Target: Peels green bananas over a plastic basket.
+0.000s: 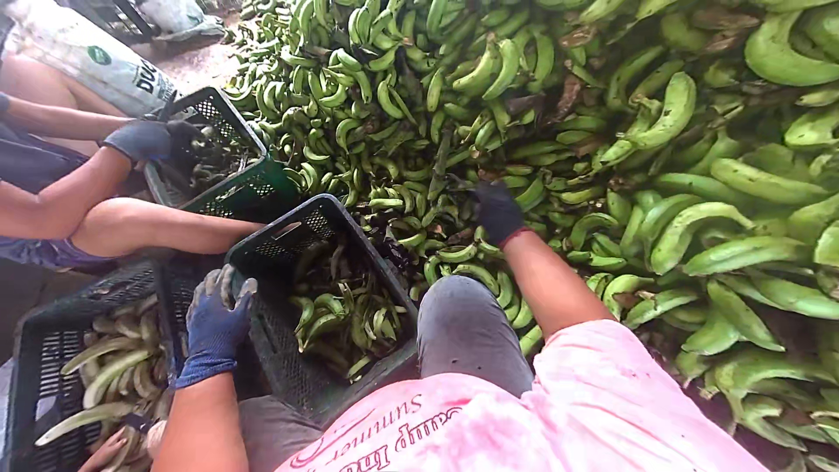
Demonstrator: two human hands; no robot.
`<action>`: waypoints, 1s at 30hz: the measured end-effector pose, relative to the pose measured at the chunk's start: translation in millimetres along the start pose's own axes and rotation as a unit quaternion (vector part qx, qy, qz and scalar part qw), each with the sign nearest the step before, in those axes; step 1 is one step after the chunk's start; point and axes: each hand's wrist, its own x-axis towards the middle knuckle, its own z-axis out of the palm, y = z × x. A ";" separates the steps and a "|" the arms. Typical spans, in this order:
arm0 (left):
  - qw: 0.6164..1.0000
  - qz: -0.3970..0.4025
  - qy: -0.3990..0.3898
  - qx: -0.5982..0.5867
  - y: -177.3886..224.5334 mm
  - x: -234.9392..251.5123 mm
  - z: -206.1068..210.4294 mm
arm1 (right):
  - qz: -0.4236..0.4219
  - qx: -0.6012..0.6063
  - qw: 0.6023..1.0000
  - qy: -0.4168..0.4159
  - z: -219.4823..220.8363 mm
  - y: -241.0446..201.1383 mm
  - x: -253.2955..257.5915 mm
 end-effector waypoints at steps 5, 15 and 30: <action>0.995 -0.038 -0.089 -0.013 26.7 -11.0 -2.4 | 0.095 -0.037 0.993 -0.059 34.9 84.1 0.7; 0.793 -0.204 -0.154 -0.553 73.3 -21.5 6.0 | -0.078 0.115 0.987 -0.081 -8.7 -63.1 -16.5; 0.477 -0.303 -0.020 -0.825 46.4 -21.4 -18.0 | -0.456 0.242 0.852 -0.091 17.2 -297.5 -138.1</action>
